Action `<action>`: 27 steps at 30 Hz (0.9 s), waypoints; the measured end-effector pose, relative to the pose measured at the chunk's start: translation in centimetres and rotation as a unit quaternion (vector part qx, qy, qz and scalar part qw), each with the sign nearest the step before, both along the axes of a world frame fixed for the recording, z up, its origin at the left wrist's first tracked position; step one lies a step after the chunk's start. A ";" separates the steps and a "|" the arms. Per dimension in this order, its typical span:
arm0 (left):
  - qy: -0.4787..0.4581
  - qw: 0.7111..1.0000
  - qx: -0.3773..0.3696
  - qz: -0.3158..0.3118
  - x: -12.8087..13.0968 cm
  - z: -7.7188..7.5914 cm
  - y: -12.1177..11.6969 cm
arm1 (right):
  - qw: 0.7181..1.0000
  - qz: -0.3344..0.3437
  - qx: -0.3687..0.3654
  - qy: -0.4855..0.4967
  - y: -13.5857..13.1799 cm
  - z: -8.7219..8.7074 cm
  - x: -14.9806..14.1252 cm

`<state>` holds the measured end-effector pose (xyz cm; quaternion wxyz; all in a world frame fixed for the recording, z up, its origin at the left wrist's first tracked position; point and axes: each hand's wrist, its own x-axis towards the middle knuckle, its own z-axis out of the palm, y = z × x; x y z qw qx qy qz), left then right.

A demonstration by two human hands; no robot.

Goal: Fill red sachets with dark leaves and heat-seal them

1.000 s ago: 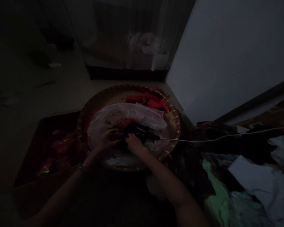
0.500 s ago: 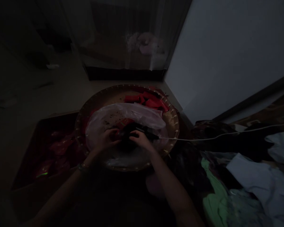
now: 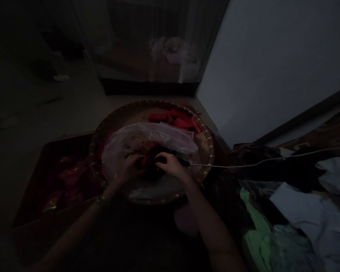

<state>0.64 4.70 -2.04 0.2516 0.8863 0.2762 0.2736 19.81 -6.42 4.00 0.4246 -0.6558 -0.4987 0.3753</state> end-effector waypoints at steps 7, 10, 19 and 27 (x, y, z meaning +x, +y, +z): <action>0.021 0.999 0.021 -0.026 0.4 0.2 -0.4 | 0.945 0.082 -0.010 -0.316 1.0 2.2 -2.6; 0.016 0.999 0.025 -0.025 0.3 0.2 -0.5 | 0.949 0.076 -0.003 -0.305 1.2 2.0 -3.0; 0.010 1.000 -0.005 -0.005 0.2 0.2 -0.5 | 0.968 0.053 0.021 -0.245 0.6 2.1 -2.3; 0.040 0.999 -0.020 -0.003 0.3 0.7 -0.9 | 0.938 0.079 -0.044 -0.333 1.1 2.2 -3.0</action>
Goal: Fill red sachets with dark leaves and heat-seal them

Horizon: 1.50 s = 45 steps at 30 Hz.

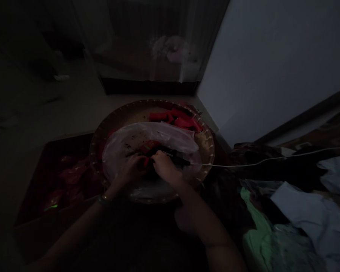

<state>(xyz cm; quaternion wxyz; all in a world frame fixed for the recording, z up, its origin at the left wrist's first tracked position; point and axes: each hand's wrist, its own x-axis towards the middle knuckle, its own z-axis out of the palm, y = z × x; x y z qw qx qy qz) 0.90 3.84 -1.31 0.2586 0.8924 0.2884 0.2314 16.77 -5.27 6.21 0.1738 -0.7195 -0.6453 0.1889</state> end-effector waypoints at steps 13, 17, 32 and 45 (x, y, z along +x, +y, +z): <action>0.008 1.000 -0.029 -0.002 -0.1 0.1 0.0 | 0.998 0.014 0.037 0.042 0.0 -1.6 0.6; 0.024 0.999 -0.035 -0.013 0.0 0.1 -0.1 | 1.000 0.022 0.010 0.008 0.2 -1.8 -0.1; 0.010 0.999 -0.036 0.004 -0.1 0.5 -0.3 | 0.975 -0.079 0.110 0.174 0.0 -3.5 0.5; -0.015 0.999 -0.035 0.007 -0.4 -0.1 -0.3 | 0.943 -0.138 0.208 0.221 -0.1 -4.4 -0.2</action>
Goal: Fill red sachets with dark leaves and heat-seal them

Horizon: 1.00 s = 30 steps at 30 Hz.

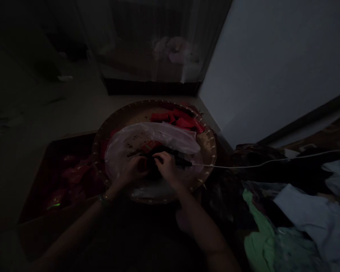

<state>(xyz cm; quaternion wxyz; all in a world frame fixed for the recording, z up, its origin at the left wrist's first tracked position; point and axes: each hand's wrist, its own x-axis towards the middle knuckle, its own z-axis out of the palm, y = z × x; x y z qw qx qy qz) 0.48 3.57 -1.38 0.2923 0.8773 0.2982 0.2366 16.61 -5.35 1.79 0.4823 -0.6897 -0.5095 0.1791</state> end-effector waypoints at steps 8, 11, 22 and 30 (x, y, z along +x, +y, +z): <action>-0.029 0.999 -0.027 -0.016 -0.1 0.5 -0.2 | 0.993 0.028 -0.072 0.091 -0.2 -0.7 0.1; -0.029 0.999 -0.028 -0.017 -0.2 0.6 -0.1 | 0.993 0.029 -0.064 0.092 0.0 -0.2 -0.4; -0.070 0.997 -0.012 0.016 -0.2 -0.3 0.2 | 1.000 0.009 -0.005 0.012 -1.3 1.0 0.4; -0.050 0.999 -0.011 -0.003 -0.3 -0.2 0.2 | 0.958 0.140 -0.148 -0.200 -0.8 1.0 -1.8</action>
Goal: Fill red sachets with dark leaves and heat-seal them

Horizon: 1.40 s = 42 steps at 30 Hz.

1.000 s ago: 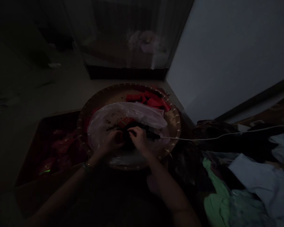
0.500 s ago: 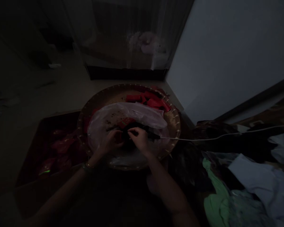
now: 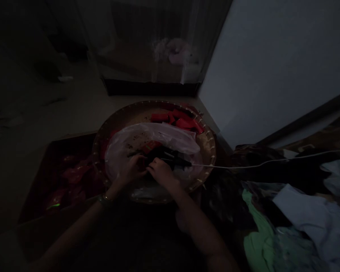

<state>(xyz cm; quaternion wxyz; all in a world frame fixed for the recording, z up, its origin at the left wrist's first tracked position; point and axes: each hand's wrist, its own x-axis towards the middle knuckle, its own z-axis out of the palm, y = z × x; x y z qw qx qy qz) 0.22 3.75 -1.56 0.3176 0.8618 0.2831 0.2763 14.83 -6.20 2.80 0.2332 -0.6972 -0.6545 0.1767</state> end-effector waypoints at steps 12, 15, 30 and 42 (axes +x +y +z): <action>-0.017 0.904 -0.407 -0.131 -0.7 0.8 0.8 | 0.967 -0.019 0.048 0.250 -0.7 0.0 4.1; -0.008 0.896 -0.430 -0.113 -0.9 1.0 1.2 | 0.951 -0.032 0.040 0.304 -0.7 0.4 4.5; -0.019 0.936 -0.349 -0.050 -0.8 0.4 1.4 | 0.979 -0.046 0.198 0.022 0.2 0.8 2.7; -0.021 0.929 -0.361 -0.074 -0.6 0.7 1.2 | 0.973 -0.038 0.204 0.104 0.3 -0.1 3.6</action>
